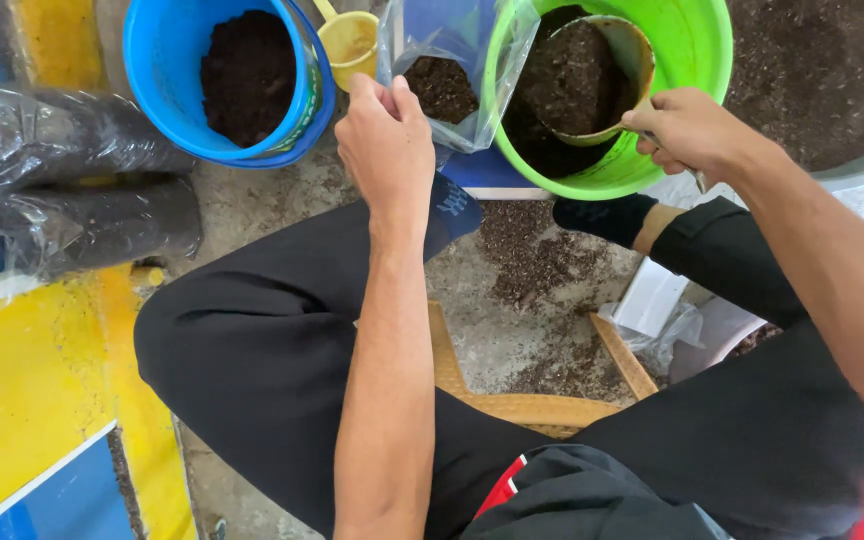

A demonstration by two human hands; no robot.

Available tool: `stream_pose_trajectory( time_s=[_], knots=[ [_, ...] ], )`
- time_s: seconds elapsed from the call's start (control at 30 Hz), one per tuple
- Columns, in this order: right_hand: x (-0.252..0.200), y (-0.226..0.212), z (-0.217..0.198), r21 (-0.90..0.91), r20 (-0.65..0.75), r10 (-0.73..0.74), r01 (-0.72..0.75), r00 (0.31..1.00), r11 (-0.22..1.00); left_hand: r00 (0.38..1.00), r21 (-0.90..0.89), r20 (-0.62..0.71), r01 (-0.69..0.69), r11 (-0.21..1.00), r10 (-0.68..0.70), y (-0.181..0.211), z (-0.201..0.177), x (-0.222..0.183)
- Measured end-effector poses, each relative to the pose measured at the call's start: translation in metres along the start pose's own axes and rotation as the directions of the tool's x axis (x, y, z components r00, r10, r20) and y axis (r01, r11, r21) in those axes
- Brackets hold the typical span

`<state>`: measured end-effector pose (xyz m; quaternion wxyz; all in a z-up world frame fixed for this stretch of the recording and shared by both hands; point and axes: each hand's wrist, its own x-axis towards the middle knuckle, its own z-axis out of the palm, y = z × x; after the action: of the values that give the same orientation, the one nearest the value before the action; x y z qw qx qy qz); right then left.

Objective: Filling a plastic bag with soil/fertilizer mix using a scoop and pitcher.

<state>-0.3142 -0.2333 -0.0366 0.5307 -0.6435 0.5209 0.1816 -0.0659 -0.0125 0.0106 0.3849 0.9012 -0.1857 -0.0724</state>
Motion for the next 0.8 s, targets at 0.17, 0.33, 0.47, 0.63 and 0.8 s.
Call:
stream_pose_trajectory(
  time_s=[0.17, 0.33, 0.47, 0.63, 0.8],
  knots=[
    [-0.028, -0.007, 0.002, 0.188, 0.002, -0.06, 0.059, 0.998, 0.98, 1.0, -0.022, 0.0, -0.002, 1.0, 0.002, 0.003, -0.001, 0.0],
    [-0.044, -0.003, 0.003, 0.219, 0.002, -0.136, 0.133, 0.991, 0.967, 0.999, -0.013, -0.03, -0.016, 1.0, 0.016, 0.002, 0.001, 0.002],
    [-0.059, 0.002, 0.006, 0.464, 0.015, -0.135, 0.113, 0.991, 0.878, 1.0, -0.014, -0.018, 0.024, 1.0, -0.024, 0.001, 0.0, -0.001],
    [-0.098, -0.014, 0.0, 0.582, 0.014, -0.165, 0.127, 0.986, 0.803, 1.0, -0.033, -0.002, 0.002, 0.999, -0.002, 0.004, 0.001, -0.001],
    [-0.14, -0.059, 0.004, 0.543, -0.054, -0.278, 0.262, 0.959, 0.798, 1.0, -0.042, 0.018, -0.001, 0.999, 0.001, 0.004, 0.005, -0.002]
  ],
)
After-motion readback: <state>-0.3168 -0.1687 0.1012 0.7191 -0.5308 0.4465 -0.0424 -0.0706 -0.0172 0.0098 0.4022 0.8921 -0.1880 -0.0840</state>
